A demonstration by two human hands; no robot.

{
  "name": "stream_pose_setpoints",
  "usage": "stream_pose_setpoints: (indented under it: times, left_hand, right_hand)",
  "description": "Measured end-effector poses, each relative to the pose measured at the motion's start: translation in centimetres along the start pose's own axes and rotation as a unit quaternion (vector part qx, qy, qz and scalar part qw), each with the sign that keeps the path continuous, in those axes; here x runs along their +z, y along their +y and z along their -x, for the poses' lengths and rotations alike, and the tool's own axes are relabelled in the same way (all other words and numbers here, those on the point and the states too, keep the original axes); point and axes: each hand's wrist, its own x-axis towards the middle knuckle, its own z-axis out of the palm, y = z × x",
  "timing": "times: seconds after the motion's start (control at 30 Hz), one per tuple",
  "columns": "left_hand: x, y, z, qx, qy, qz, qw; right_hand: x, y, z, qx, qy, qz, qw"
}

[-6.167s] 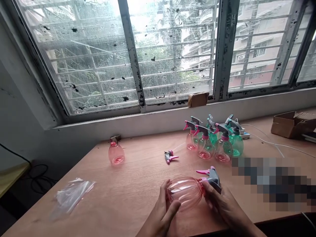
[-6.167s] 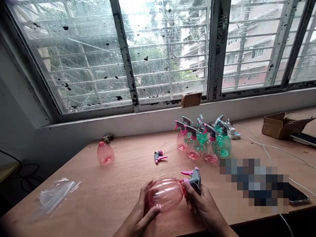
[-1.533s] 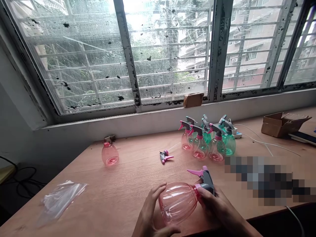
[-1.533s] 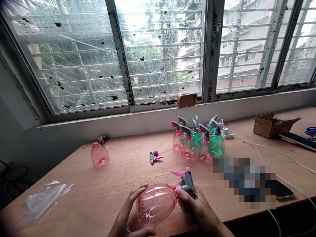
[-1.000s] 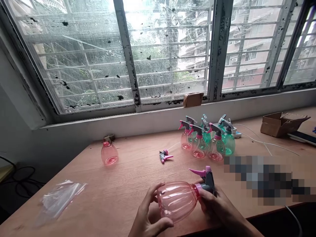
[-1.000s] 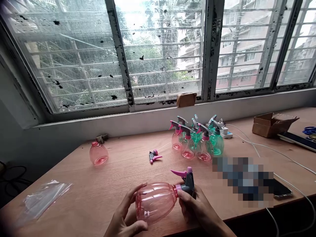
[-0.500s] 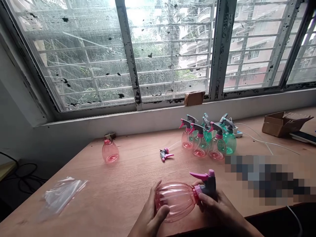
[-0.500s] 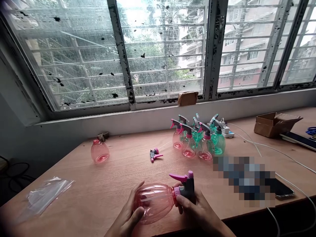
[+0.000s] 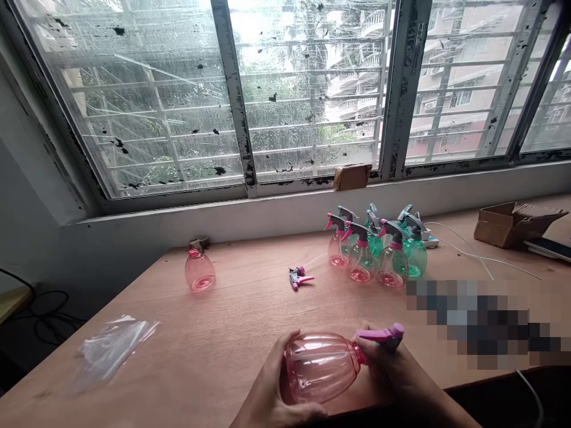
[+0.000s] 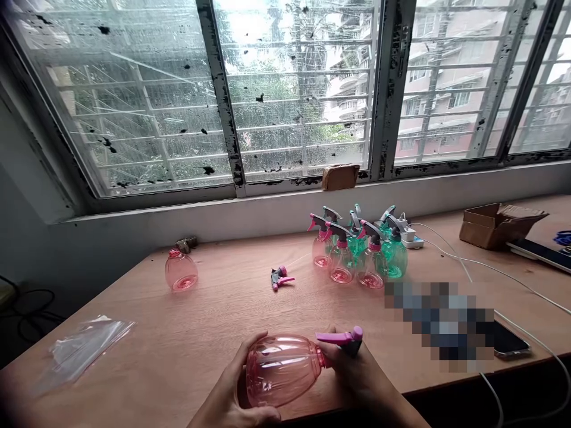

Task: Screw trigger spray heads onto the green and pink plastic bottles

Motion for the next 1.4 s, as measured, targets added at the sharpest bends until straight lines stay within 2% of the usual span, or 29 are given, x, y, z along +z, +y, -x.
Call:
stream_pose_setpoints:
  times: [0.13,0.3,0.53,0.73,0.83,0.9,1.0,1.13,1.23,1.3,1.4]
  left_hand:
    - [0.2,-0.1,0.0,0.023,0.031,-0.11,0.993]
    - [0.9,0.0,0.2,0.054,0.079,-0.254,0.962]
    - [1.7,-0.3,0.4,0.086,0.121,-0.322,0.935]
    - [1.5,0.5,0.3,0.09,0.092,-0.308,0.943]
    - [1.4,-0.1,0.2,0.069,0.095,-0.302,0.946]
    - [1.3,-0.5,0.1,0.067,0.078,-0.317,0.943]
    - [1.3,-0.3,0.0,0.071,0.025,-0.354,0.932]
    - [1.6,1.7,-0.2,0.044,-0.045,-0.409,0.91]
    - [2.0,2.9,-0.2,0.044,-0.075,-0.449,0.89]
    - [2.1,3.1,-0.2,0.037,-0.063,-0.464,0.883]
    - [2.2,3.0,-0.1,0.033,-0.055,-0.471,0.88]
  right_hand:
    - [0.1,0.1,0.0,0.043,0.038,-0.026,0.998]
    - [-0.1,0.1,0.1,0.076,0.022,-0.04,0.996]
    - [0.4,-0.7,-0.1,0.099,0.048,-0.027,0.994]
    - [0.2,0.1,-0.5,0.026,0.052,-0.052,0.997]
    - [0.0,0.5,-0.3,-0.023,0.047,-0.063,0.997]
    - [-0.2,0.7,0.2,-0.056,0.05,-0.046,0.996]
    - [-0.2,1.1,1.4,-0.128,0.038,0.011,0.991]
    - [0.5,0.8,3.0,-0.206,-0.039,0.119,0.97]
    - [1.3,-0.3,3.2,-0.23,-0.086,0.19,0.95]
    - [1.4,-0.9,2.5,-0.219,-0.078,0.234,0.944]
    - [0.8,-1.5,0.4,-0.205,-0.007,0.29,0.935]
